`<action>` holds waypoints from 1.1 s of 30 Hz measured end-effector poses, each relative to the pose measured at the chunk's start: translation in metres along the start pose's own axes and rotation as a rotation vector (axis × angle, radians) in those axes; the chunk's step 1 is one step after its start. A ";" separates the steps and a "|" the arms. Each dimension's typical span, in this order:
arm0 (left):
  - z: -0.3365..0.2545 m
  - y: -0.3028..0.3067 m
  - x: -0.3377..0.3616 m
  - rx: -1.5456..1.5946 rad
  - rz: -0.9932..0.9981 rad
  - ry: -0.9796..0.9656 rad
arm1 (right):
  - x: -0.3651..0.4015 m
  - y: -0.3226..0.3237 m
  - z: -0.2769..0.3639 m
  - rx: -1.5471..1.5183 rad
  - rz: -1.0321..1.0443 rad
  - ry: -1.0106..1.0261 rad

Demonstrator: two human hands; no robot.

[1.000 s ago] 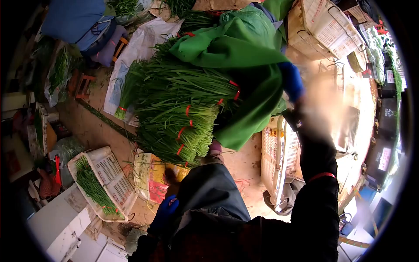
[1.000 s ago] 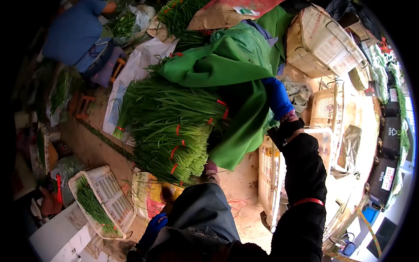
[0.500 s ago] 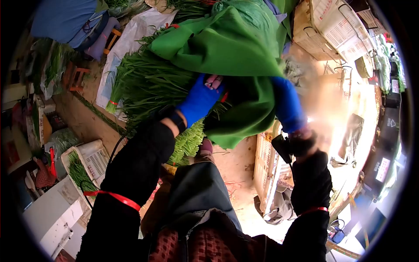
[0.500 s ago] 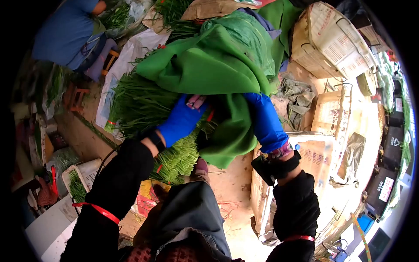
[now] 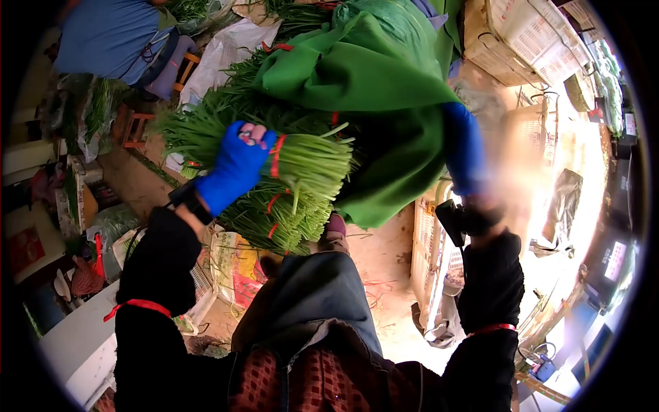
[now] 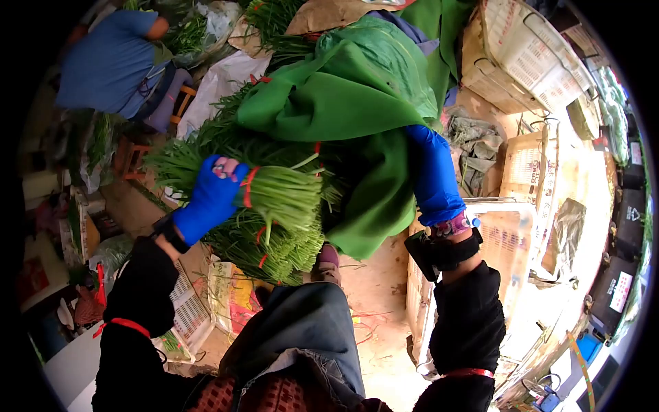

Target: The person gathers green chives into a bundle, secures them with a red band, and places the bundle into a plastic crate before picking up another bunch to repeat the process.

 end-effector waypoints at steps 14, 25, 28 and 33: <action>-0.014 0.198 0.334 0.160 -0.285 0.819 | 0.020 -0.158 -0.118 0.829 0.118 -0.068; -0.054 0.205 0.470 0.927 -0.918 0.922 | 0.216 -0.355 -0.097 0.541 0.723 -0.215; -0.063 0.203 0.489 1.050 -1.024 0.814 | 0.283 -0.418 -0.104 0.564 0.870 -0.144; -0.056 0.135 0.523 1.679 -1.208 0.744 | 0.380 -0.498 -0.102 0.638 0.918 0.321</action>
Point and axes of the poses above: each hand's wrist, its own x-axis away from the middle knuckle, its own y-axis out of the back of the hand, z = x × y, the point moved 4 cm from there along -x, towards the middle knuckle, and after that the axes turned 9 degrees about -y, right-handed, at the moved point
